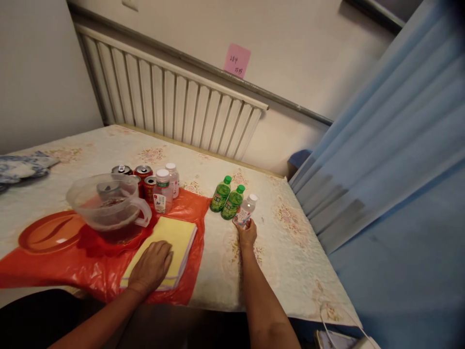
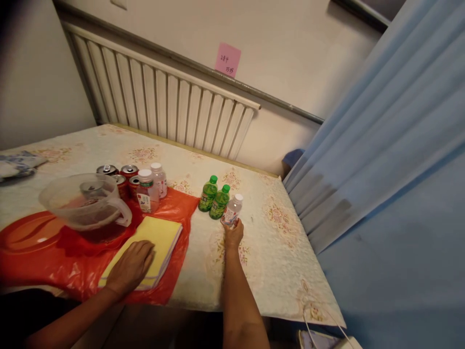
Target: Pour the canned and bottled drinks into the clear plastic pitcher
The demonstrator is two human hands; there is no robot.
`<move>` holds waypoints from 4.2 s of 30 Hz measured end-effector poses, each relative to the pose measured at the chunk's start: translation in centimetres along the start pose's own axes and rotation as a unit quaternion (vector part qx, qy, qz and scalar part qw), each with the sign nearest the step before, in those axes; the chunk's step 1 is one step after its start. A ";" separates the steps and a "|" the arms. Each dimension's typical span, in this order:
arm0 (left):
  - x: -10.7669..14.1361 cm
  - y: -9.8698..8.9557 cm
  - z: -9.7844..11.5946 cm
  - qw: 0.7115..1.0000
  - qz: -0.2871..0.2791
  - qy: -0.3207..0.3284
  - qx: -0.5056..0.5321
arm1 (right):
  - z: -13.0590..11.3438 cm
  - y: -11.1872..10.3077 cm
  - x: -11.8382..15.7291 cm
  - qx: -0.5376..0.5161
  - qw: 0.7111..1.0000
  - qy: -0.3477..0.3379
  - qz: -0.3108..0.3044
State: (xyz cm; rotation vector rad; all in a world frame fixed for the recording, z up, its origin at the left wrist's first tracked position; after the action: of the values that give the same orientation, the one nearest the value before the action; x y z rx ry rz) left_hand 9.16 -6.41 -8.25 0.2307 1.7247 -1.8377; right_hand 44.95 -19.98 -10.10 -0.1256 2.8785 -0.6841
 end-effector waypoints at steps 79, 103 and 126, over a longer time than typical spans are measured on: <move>-1.9 -0.2 -3.9 0.825 0.019 -0.151 0.544 | -0.2 -3.5 13.0 0.201 0.960 -0.192 0.019; -2.2 -1.4 -3.9 0.827 -0.016 -0.133 0.545 | -1.1 -3.5 13.5 0.216 0.955 -0.201 0.034; -2.7 -1.7 -3.8 0.830 -0.028 -0.130 0.542 | -5.1 -2.9 12.2 0.095 0.978 -0.187 0.016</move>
State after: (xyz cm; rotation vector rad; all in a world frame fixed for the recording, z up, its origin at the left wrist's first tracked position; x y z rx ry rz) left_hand 9.33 -1.98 -5.95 0.3424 0.3428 -2.5537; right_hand 32.10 -21.85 -6.15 -0.1609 2.4389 -0.8250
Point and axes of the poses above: each hand's wrist, its own x-axis away from the middle knuckle, its own y-axis out of the palm, z = x × y, the point moved 1 cm from there along -x, towards the middle knuckle, and after that the axes turned 12 degrees about y, right-handed, at the moved point
